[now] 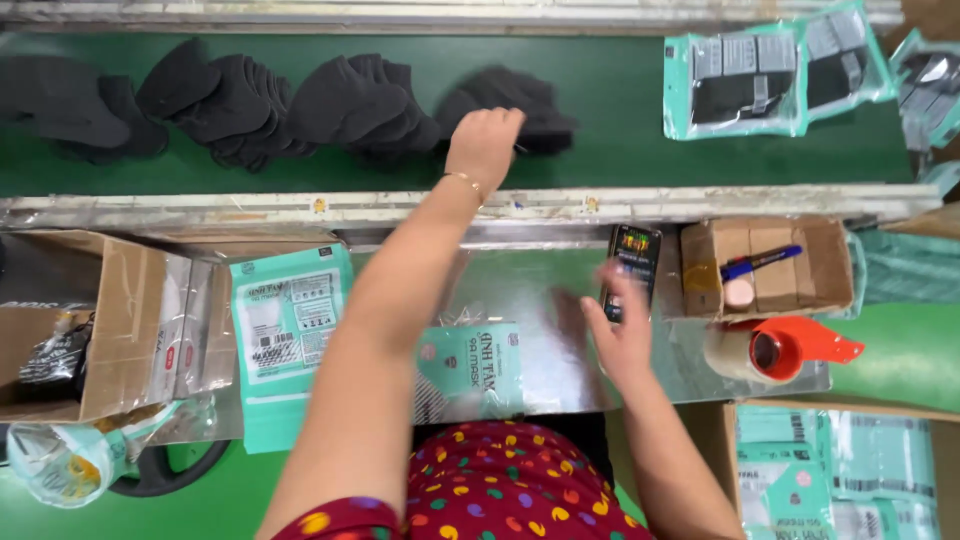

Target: Packing stacks of black face masks into plastic bags on a manufacturing assembly line.

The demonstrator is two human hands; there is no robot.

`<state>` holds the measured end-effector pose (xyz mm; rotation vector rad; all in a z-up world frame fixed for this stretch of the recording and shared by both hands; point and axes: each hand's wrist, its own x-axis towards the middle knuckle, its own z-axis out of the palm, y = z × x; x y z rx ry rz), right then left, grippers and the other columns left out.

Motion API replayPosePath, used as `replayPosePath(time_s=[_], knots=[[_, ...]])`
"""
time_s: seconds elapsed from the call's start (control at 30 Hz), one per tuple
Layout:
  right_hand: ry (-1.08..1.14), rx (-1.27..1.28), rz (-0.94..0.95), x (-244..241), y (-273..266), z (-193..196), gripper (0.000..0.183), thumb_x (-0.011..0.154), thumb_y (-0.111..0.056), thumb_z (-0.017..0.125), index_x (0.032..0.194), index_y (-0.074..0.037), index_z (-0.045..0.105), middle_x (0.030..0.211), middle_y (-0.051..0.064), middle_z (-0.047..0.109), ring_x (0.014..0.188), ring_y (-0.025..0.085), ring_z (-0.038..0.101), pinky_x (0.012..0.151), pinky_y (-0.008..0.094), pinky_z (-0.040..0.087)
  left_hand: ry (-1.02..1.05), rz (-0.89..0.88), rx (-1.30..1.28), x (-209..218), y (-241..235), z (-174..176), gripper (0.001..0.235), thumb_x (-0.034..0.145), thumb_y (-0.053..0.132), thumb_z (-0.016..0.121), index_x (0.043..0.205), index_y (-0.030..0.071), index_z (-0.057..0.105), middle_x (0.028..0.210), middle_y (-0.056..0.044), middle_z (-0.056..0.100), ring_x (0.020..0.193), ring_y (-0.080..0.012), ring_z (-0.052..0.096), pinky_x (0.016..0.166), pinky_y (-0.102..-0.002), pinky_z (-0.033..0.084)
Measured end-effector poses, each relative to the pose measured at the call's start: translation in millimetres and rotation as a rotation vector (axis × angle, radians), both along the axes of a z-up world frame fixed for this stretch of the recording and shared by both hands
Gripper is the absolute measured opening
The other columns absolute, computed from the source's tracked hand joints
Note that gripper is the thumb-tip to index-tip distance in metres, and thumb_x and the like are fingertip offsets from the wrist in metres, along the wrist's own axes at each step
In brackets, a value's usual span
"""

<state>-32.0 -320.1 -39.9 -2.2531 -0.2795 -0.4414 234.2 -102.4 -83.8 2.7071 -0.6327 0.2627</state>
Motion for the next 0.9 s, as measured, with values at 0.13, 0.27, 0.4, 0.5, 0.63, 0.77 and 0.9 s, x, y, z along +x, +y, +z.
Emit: replayPosePath(time_s=[0.13, 0.27, 0.4, 0.5, 0.63, 0.77, 0.9], knots=[[-0.254, -0.298, -0.136, 16.8, 16.5, 58.9, 0.083, 0.070, -0.011, 0.078, 0.144, 0.000, 0.042, 0.136, 0.032, 0.056, 0.132, 0.044, 0.049, 0.115, 0.047, 0.034, 0.255, -0.599, -0.167, -120.6, 25.2, 106.5, 0.045, 0.077, 0.009, 0.073, 0.120, 0.023, 0.072, 0.120, -0.002, 0.073, 0.116, -0.0274, 0.068, 0.104, -0.042, 0.052], [-0.055, -0.070, 0.240, 19.0, 21.2, -2.9, 0.086, 0.076, -0.009, 0.086, 0.151, -0.013, 0.044, 0.143, 0.013, 0.063, 0.136, 0.024, 0.056, 0.123, 0.042, 0.037, 0.155, -0.666, -0.727, -209.4, 62.2, 77.9, 0.068, 0.083, 0.016, 0.082, 0.143, 0.012, 0.053, 0.145, -0.013, 0.057, 0.138, -0.0353, 0.055, 0.122, -0.045, 0.037], [0.292, 0.300, 0.368, 10.3, 56.8, -42.2, 0.103, 0.069, -0.008, 0.086, 0.156, -0.010, 0.032, 0.143, 0.014, 0.059, 0.135, 0.027, 0.055, 0.115, 0.042, 0.042, 0.346, -0.207, -0.858, -243.1, 79.4, 8.6, 0.105, 0.067, 0.029, 0.093, 0.152, 0.007, 0.037, 0.147, -0.018, 0.048, 0.136, -0.0401, 0.048, 0.117, -0.045, 0.038], [0.359, 0.536, 0.395, 19.3, 66.7, -76.2, 0.107, 0.077, -0.009, 0.081, 0.159, -0.010, 0.013, 0.152, 0.017, 0.041, 0.140, 0.029, 0.045, 0.116, 0.043, 0.037, 0.318, -0.296, -0.829, -237.8, 79.9, -2.7, 0.121, 0.060, 0.032, 0.095, 0.155, 0.003, 0.025, 0.151, -0.021, 0.039, 0.140, -0.0428, 0.038, 0.118, -0.048, 0.030], [0.374, 0.478, 0.445, 11.7, 50.1, -113.6, 0.090, 0.095, -0.013, 0.070, 0.164, -0.011, 0.012, 0.161, 0.019, 0.038, 0.147, 0.030, 0.042, 0.122, 0.042, 0.032, 0.371, -0.210, -0.649, -241.4, 91.1, -31.8, 0.100, 0.073, 0.035, 0.090, 0.154, 0.009, 0.036, 0.148, -0.014, 0.050, 0.136, -0.0358, 0.045, 0.115, -0.043, 0.036], [0.240, -0.053, 0.516, 21.0, 31.8, -132.3, 0.064, 0.093, -0.020, 0.066, 0.153, -0.013, 0.044, 0.148, 0.017, 0.057, 0.136, 0.031, 0.054, 0.117, 0.041, 0.039, 0.435, -0.221, -0.627, -255.7, 122.7, -2.7, 0.072, 0.078, 0.027, 0.087, 0.140, 0.006, 0.058, 0.138, -0.016, 0.060, 0.128, -0.0389, 0.049, 0.106, -0.044, 0.043], [0.227, -0.175, 0.395, 11.1, 44.8, -86.3, 0.047, 0.088, -0.026, 0.072, 0.132, -0.012, 0.065, 0.128, 0.012, 0.070, 0.117, 0.030, 0.065, 0.103, 0.041, 0.050, 0.094, 0.384, -0.687, -242.4, 220.7, -87.9, 0.018, 0.107, 0.015, 0.055, 0.113, 0.010, 0.071, 0.115, -0.010, 0.070, 0.110, -0.0290, 0.067, 0.101, -0.040, 0.053]])
